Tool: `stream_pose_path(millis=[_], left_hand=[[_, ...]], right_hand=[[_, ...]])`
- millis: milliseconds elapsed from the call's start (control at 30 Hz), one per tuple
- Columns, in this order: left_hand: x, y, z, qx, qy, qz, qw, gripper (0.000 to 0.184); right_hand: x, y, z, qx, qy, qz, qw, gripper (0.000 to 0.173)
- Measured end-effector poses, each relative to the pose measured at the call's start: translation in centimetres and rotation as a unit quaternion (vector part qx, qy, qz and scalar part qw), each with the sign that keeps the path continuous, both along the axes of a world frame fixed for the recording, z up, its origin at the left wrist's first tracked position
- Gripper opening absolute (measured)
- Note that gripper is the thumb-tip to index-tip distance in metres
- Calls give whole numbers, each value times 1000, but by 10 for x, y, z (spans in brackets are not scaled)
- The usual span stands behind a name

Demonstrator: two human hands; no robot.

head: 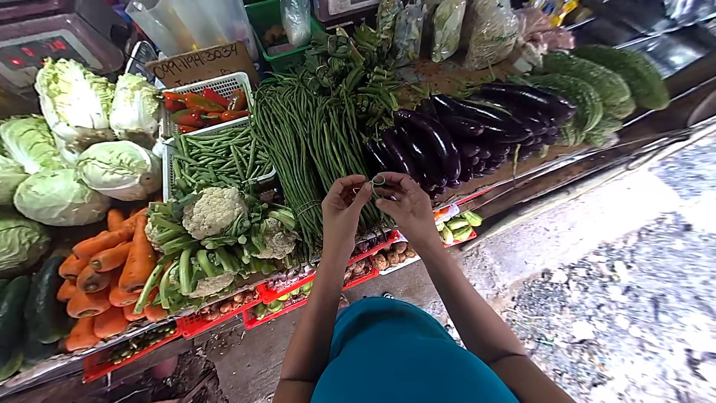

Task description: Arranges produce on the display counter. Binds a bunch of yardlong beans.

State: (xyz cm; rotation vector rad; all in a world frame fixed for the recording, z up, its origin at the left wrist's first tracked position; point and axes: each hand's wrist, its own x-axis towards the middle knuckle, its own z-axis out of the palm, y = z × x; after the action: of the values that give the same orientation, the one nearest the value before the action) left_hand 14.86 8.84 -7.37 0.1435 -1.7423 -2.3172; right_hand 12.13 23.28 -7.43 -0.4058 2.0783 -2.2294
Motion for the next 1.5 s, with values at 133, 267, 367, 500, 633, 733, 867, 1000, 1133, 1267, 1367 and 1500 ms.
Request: stream_pose_path(millis=[133,267,367,500,633,733,867,1000,1133,1267,1367,1500], left_hand=[[-2,-3,10,201,-62,-67,975,16],[0,-7,15,261,-87,-95,957,17],[1,-9,12,238,-67,-94,964,18],[3,-9,12,216,-61,-62,973,19],[3,-11,14,217,-64,-60,972,18],[4,-22,12,257,-48,-106,959,18],[5,-28,13,238,-15,-159,958,20],[7,-27,25,18,-39,-312,949,26],[10,2,35,207,123,-326,914,22],[3,40,47,255,70,-384,884,33],[2,52,50,323,67,-409,851,47],[-4,46,44,313,193,-375,851,71]], right_hand=[[0,-2,2,-19,8,4,1000,26],[2,0,3,-78,21,-19,997,16],[-1,9,9,-105,-42,38,993,15],[0,9,21,-45,-65,52,996,15],[1,-1,15,-36,-29,11,999,17],[-2,10,13,-106,-73,69,989,15],[-2,17,21,-346,-176,67,919,41],[-2,23,26,-241,-130,60,960,42],[8,27,36,-96,-122,115,981,43],[9,58,45,-28,31,76,996,36],[-3,105,57,111,166,-21,980,23],[-33,169,49,307,179,-242,903,28]])
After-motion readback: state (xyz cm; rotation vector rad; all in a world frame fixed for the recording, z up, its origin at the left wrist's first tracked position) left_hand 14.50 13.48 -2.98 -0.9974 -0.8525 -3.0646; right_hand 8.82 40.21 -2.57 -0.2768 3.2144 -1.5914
